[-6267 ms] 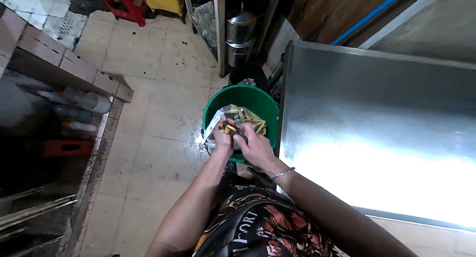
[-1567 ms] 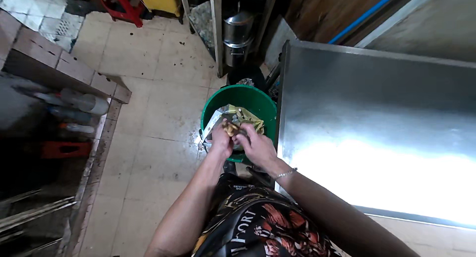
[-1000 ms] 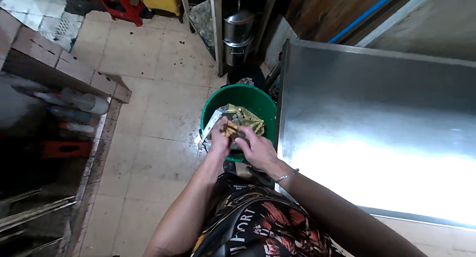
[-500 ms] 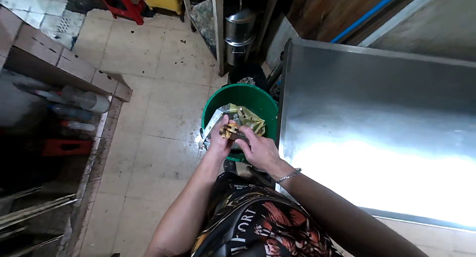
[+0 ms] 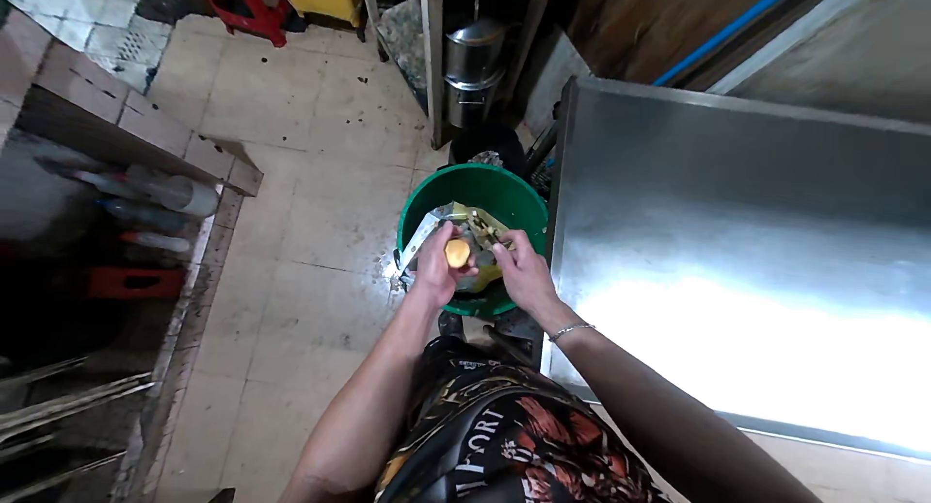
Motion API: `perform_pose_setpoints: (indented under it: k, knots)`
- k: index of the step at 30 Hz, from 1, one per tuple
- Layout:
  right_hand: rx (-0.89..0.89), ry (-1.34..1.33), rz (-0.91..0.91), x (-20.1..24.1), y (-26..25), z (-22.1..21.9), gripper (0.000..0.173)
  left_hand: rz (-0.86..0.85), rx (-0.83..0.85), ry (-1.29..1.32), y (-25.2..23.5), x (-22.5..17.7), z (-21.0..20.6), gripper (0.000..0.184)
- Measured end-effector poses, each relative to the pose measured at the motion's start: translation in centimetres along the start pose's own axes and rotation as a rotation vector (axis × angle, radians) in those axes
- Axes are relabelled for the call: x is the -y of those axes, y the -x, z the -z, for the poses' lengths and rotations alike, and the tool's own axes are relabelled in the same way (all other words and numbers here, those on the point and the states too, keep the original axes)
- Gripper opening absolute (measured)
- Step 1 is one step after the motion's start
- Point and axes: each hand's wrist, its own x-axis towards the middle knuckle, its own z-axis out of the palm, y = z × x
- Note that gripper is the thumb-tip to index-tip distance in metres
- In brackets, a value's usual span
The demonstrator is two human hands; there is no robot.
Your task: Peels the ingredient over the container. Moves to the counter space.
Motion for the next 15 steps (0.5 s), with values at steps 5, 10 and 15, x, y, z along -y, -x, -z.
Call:
perform_pose_setpoints:
  k: [5, 10, 15]
  knots:
    - [0.022, 0.101, 0.19, 0.8, 1.4, -0.5, 0.045, 0.199, -0.142, 0.128, -0.2, -0.1, -0.6, 0.041]
    - [0.012, 0.241, 0.418, 1.7, 3.0, -0.9, 0.046, 0.131, -0.106, 0.164, -0.5, 0.5, 0.1, 0.03]
    - [0.044, 0.209, 0.156, 0.6, 0.2, -0.1, 0.045, 0.213, -0.134, 0.006, 0.4, -0.2, -1.1, 0.042]
